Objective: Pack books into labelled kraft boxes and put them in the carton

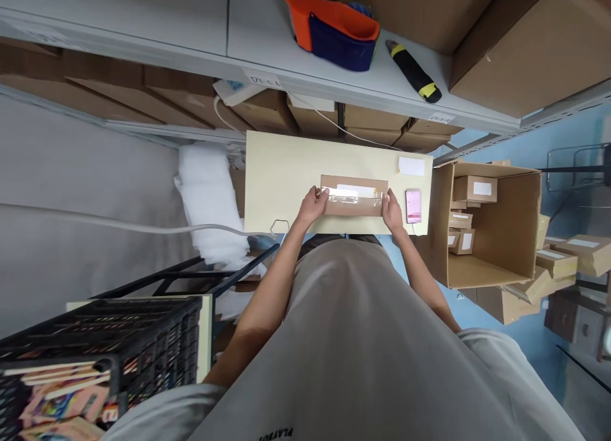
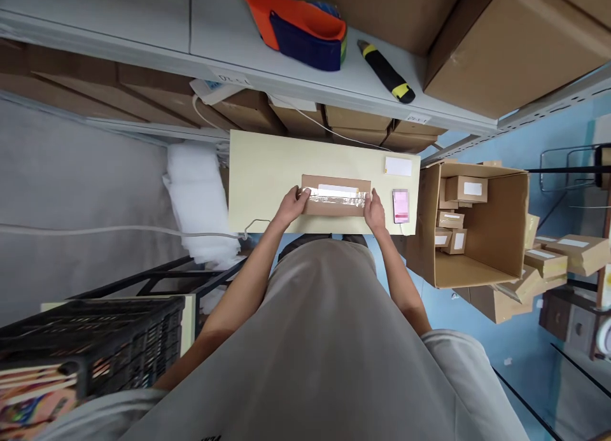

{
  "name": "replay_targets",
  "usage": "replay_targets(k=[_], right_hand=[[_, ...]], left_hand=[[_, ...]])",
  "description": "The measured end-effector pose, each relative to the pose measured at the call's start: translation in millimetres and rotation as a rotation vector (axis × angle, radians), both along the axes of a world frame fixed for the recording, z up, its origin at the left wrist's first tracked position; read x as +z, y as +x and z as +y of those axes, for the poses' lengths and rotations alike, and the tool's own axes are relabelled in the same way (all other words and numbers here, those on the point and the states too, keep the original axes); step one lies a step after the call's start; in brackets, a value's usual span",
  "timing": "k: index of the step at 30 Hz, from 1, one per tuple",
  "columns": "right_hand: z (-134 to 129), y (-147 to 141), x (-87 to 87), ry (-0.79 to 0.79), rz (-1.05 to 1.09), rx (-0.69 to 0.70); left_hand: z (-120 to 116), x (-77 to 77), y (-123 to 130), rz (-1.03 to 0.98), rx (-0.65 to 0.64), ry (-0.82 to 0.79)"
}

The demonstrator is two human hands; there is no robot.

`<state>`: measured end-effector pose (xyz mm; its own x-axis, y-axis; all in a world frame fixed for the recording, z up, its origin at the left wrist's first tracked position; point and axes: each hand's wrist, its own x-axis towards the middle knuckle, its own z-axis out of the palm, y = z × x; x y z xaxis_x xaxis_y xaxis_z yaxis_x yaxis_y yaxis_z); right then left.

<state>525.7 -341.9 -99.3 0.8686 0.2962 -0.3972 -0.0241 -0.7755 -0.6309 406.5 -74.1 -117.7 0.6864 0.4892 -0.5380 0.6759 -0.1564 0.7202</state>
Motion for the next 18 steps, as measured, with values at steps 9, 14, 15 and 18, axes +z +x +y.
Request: replay_targets(k=[9, 14, 15, 18], right_hand=[[-10.0, -12.6, 18.8, 0.258, -0.160, -0.038], [-2.3, -25.6, 4.1, 0.292, -0.171, -0.221], [-0.2, -28.3, -2.3, 0.277, -0.168, -0.253], [4.9, -36.5, -22.2, 0.226, -0.144, -0.339]], left_hand=[[26.7, -11.8, -15.4, -0.315, 0.009, -0.098], [38.4, -22.4, -22.2, -0.392, 0.049, -0.103], [38.5, -25.8, -23.3, -0.385, 0.057, -0.115], [35.6, -36.5, -27.7, -0.336, 0.066, -0.168]])
